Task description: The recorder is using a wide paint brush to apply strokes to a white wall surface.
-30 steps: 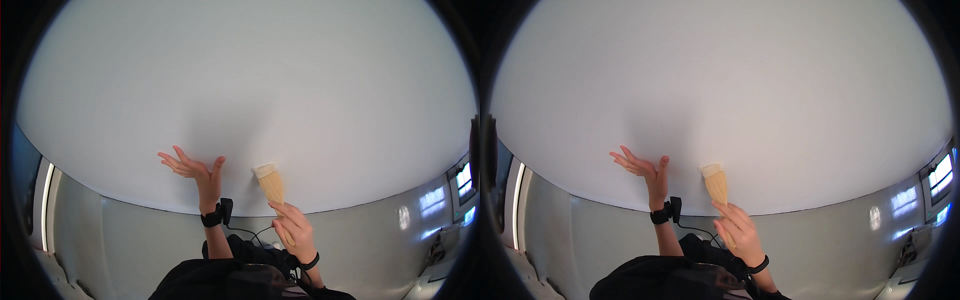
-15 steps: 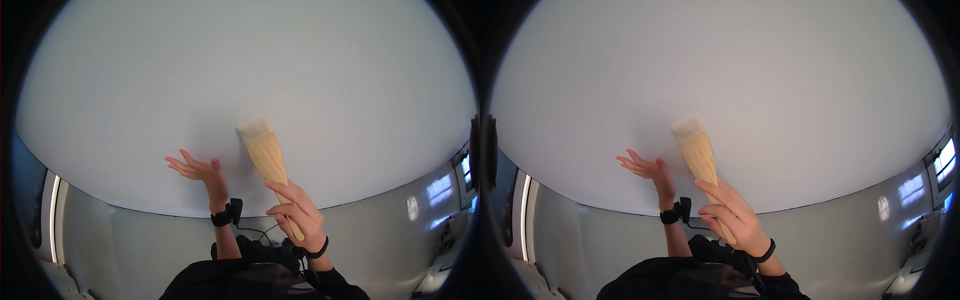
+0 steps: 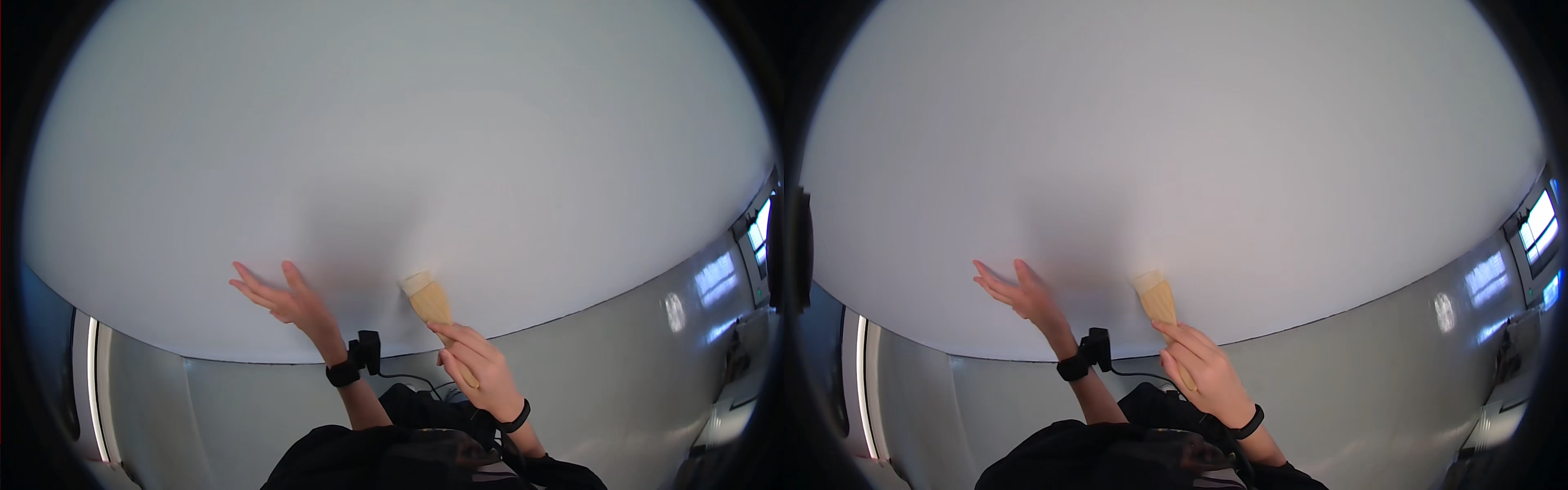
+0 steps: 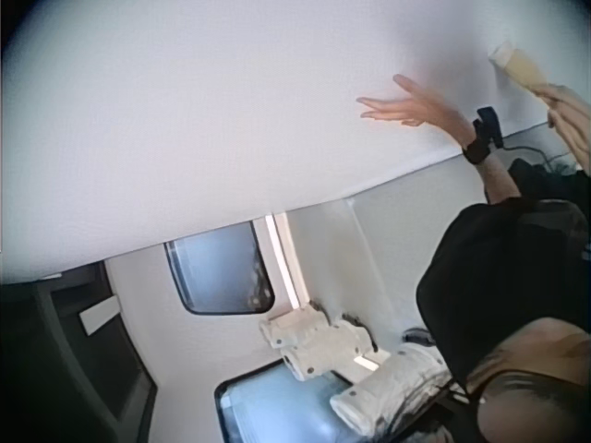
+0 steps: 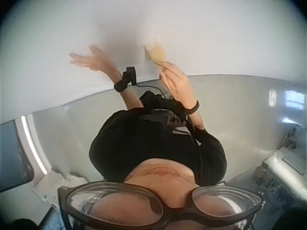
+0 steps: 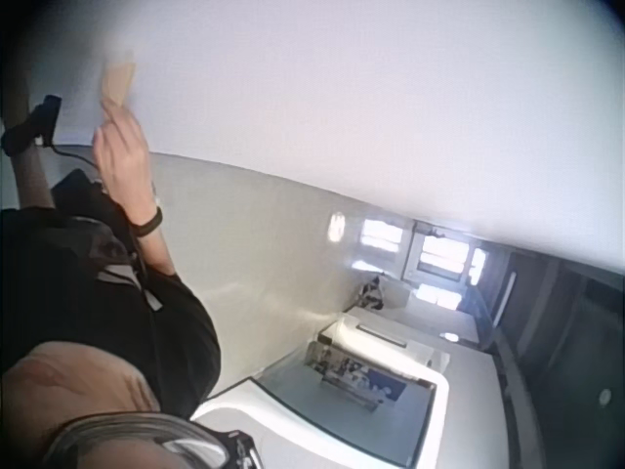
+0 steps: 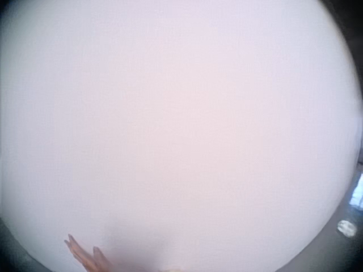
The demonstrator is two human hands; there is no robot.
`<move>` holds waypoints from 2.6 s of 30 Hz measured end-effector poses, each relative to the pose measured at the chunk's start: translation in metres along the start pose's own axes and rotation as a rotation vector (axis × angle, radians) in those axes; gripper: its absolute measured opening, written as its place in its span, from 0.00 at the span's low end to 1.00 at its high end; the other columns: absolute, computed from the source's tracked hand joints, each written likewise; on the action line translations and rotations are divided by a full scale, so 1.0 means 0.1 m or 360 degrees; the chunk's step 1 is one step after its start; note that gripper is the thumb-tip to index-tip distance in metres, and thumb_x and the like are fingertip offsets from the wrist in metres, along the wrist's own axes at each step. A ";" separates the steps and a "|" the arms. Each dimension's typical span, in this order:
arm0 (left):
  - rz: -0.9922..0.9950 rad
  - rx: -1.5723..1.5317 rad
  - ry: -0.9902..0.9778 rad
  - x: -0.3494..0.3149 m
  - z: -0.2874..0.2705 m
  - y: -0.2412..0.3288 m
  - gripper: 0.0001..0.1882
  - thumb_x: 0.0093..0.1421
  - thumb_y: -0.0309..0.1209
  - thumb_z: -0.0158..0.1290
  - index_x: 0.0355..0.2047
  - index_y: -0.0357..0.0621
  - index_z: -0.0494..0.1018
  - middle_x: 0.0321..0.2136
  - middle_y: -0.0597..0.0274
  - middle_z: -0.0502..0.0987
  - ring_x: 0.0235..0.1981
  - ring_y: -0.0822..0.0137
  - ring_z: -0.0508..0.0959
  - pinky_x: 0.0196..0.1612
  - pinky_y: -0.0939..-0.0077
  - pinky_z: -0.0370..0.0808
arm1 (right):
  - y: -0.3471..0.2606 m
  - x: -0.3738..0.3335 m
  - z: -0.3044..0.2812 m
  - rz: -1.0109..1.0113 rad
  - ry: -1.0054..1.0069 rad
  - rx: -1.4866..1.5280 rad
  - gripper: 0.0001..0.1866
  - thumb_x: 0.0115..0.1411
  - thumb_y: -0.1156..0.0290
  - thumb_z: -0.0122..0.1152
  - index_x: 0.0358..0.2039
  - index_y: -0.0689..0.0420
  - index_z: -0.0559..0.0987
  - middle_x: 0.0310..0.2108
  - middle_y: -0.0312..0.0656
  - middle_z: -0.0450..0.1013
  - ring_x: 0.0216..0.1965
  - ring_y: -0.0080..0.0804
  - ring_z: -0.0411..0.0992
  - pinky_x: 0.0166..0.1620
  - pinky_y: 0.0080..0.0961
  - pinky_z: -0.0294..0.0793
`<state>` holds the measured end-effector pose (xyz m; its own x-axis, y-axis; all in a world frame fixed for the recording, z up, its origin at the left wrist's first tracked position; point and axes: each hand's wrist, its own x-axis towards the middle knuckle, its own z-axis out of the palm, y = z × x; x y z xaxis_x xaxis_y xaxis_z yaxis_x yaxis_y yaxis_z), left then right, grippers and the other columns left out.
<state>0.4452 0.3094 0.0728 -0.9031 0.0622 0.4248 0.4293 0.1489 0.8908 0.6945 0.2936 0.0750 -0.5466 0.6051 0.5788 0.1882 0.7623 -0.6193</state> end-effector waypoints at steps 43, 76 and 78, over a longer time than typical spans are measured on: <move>0.0229 -0.0095 -0.0250 0.02 -0.12 -0.24 0.68 0.54 0.65 0.62 0.75 0.53 0.26 0.72 0.46 0.14 0.73 0.39 0.19 0.69 0.31 0.33 | -0.36 0.18 -0.45 -0.0268 0.0092 -0.0047 0.07 0.53 0.83 0.61 0.33 0.65 0.84 0.54 0.54 0.76 0.51 0.55 0.77 0.58 0.47 0.75; 0.0188 -0.0230 -0.0278 -0.05 -0.01 -0.24 0.69 0.52 0.66 0.63 0.75 0.51 0.28 0.72 0.46 0.13 0.72 0.36 0.18 0.67 0.26 0.31 | -0.36 -0.03 -0.54 -0.0161 0.0500 0.0085 0.15 0.63 0.70 0.57 0.21 0.66 0.78 0.48 0.61 0.78 0.50 0.59 0.78 0.55 0.46 0.77; 0.0201 -0.0218 -0.0264 -0.06 -0.01 -0.22 0.68 0.53 0.68 0.60 0.75 0.52 0.28 0.72 0.46 0.14 0.73 0.36 0.19 0.68 0.27 0.30 | -0.33 -0.01 -0.56 -0.0185 0.0500 0.0037 0.14 0.62 0.72 0.57 0.21 0.66 0.78 0.48 0.61 0.78 0.50 0.59 0.78 0.56 0.47 0.77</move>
<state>0.4414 0.3049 0.0513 -0.8264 0.2348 0.5118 0.5256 -0.0047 0.8507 0.7345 0.2809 0.1240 -0.2842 0.5586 0.7792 0.1188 0.8270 -0.5495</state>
